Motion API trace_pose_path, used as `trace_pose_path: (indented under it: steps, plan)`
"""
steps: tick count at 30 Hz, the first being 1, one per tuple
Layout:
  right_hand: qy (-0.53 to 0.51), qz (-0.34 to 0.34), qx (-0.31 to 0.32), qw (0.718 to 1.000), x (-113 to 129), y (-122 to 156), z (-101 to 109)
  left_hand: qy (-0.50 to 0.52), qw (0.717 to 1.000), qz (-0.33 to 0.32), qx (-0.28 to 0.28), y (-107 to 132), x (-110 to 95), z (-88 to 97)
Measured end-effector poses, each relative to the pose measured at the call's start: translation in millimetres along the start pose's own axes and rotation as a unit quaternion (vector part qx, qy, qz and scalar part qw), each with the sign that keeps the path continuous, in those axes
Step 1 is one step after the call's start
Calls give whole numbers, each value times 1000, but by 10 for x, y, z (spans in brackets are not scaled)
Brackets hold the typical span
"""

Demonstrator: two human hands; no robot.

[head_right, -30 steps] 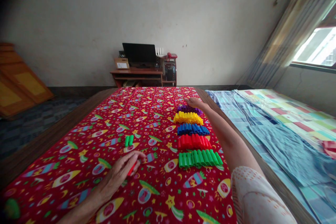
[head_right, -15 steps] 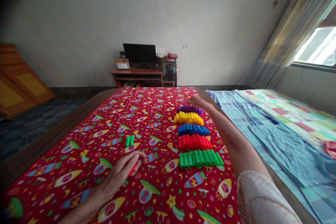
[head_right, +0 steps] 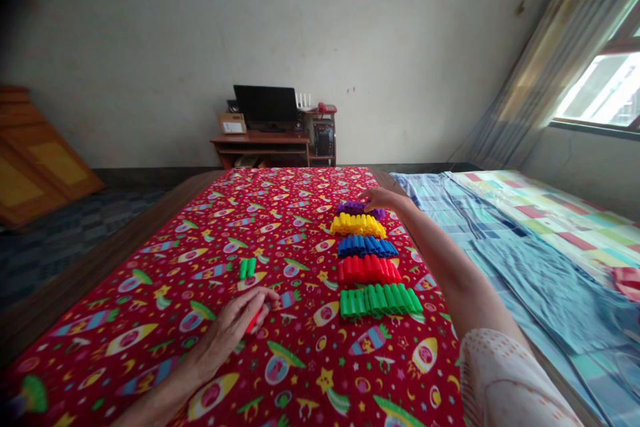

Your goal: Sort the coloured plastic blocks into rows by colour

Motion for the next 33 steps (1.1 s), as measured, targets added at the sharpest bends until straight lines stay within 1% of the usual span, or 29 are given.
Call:
trace_pose_path:
  steps: [5, 9, 11, 12, 14, 15, 17, 18, 20, 22, 24, 26, 28, 30, 33]
  plan:
    - [4, 14, -16, 1000, 40, 37, 1, 2, 1000, -3, -2, 19, -46, -1]
    - [14, 37, -61, 997, 152, 164, 101, 20, 1000, -14, -10, 8, -38, -2]
    - [24, 54, -107, 993, 295, 282, 176, 51, 998, -24, -20, -8, -7, 3]
    - [28, 68, -137, 988, 404, 364, 208, 72, 997, -31, -27, -14, 8, 9]
    - [27, 112, -189, 975, 706, 571, 221, 137, 988, -47, -48, -14, 25, 32]
    - [21, 143, -204, 968, 899, 691, 191, 181, 980, -52, -58, -9, 25, 45]
    - [3, 208, -193, 959, 1343, 930, 33, 280, 956, -55, -69, 3, 12, 67]
    - [-2, 243, -186, 952, 1583, 1046, -83, 323, 942, -53, -70, 8, 1, 72]
    - [22, 314, -130, 940, 2065, 1233, -405, 371, 925, -49, -66, 12, -18, 69]
    - [76, 358, -77, 927, 2465, 1343, -769, 370, 926, -51, -56, 1, -16, 46]
    - [132, 353, -73, 923, 2728, 1371, -1065, 341, 937, -67, -36, -28, 13, 5]
    - [175, 325, -89, 925, 2867, 1353, -1247, 296, 951, -88, -20, -69, 57, -31]
    - [197, 302, -94, 928, 2916, 1338, -1310, 240, 965, -102, -22, -103, 92, -44]
    - [196, 300, -83, 930, 2917, 1356, -1282, 176, 979, -97, -24, -117, 96, -48]
    - [171, 355, -37, 918, 2893, 1432, -1209, 96, 993, -71, 8, -95, 36, -88]
Point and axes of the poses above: each hand's wrist, its own y-axis away from the middle knuckle, its own z-axis out of the back of the hand, x = y × z, the point moved 4 cm from there along -y, towards the middle knuckle, and after that the axes turned 14 degrees about x, right-handed, at the moved point
